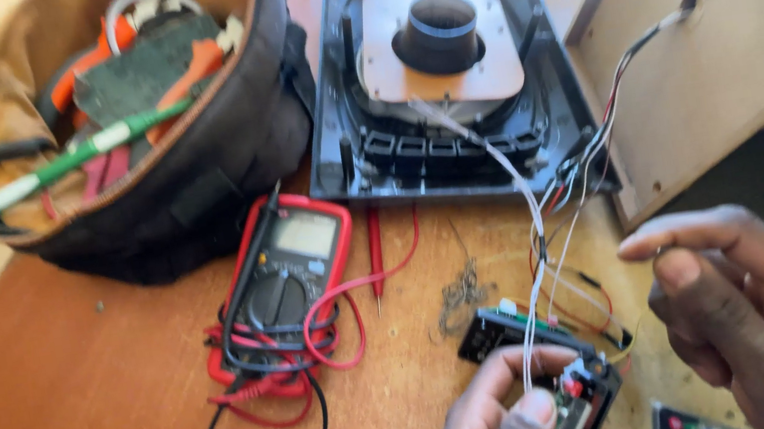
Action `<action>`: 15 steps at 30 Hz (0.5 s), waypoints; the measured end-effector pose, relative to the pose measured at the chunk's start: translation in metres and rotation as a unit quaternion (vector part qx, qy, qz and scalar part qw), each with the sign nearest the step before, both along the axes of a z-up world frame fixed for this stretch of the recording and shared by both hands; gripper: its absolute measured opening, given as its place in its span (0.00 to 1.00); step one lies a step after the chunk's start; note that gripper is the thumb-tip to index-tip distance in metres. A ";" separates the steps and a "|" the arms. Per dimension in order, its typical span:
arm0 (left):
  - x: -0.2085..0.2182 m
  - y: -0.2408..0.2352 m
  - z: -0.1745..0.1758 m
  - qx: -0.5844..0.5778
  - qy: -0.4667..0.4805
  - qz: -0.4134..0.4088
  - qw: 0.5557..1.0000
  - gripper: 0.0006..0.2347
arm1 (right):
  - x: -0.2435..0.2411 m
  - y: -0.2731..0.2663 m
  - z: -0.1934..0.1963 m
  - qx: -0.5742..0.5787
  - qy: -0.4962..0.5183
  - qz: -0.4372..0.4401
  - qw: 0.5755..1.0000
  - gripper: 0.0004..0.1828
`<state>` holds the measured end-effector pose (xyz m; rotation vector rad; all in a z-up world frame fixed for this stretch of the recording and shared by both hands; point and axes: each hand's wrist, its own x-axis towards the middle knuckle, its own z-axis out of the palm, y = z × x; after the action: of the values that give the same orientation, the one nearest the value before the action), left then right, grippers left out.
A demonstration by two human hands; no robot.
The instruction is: The person uses a remote control to adjust settings on a small digital display module, then picks up the module and manipulates its wires and circuit board. The person continues to handle the module and wires throughout the clip.
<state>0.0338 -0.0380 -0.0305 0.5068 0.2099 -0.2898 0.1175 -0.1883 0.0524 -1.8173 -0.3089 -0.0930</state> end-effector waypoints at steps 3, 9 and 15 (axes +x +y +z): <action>0.009 -0.005 -0.002 0.117 -0.003 -0.002 0.993 0.19 | 0.005 -0.005 0.007 -0.069 -0.022 -0.039 0.997 0.16; 0.008 0.023 -0.104 0.412 -0.062 0.228 0.880 0.08 | 0.017 -0.019 0.013 -0.088 -0.050 -0.074 0.992 0.15; 0.024 0.075 -0.099 0.323 -0.225 0.068 0.917 0.12 | 0.019 -0.018 0.029 -0.093 0.082 -0.106 0.987 0.15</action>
<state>0.0575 0.0375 -0.1296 1.1924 -0.1203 0.0492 0.1363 -0.2067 0.0809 -2.0258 -0.0071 -0.0650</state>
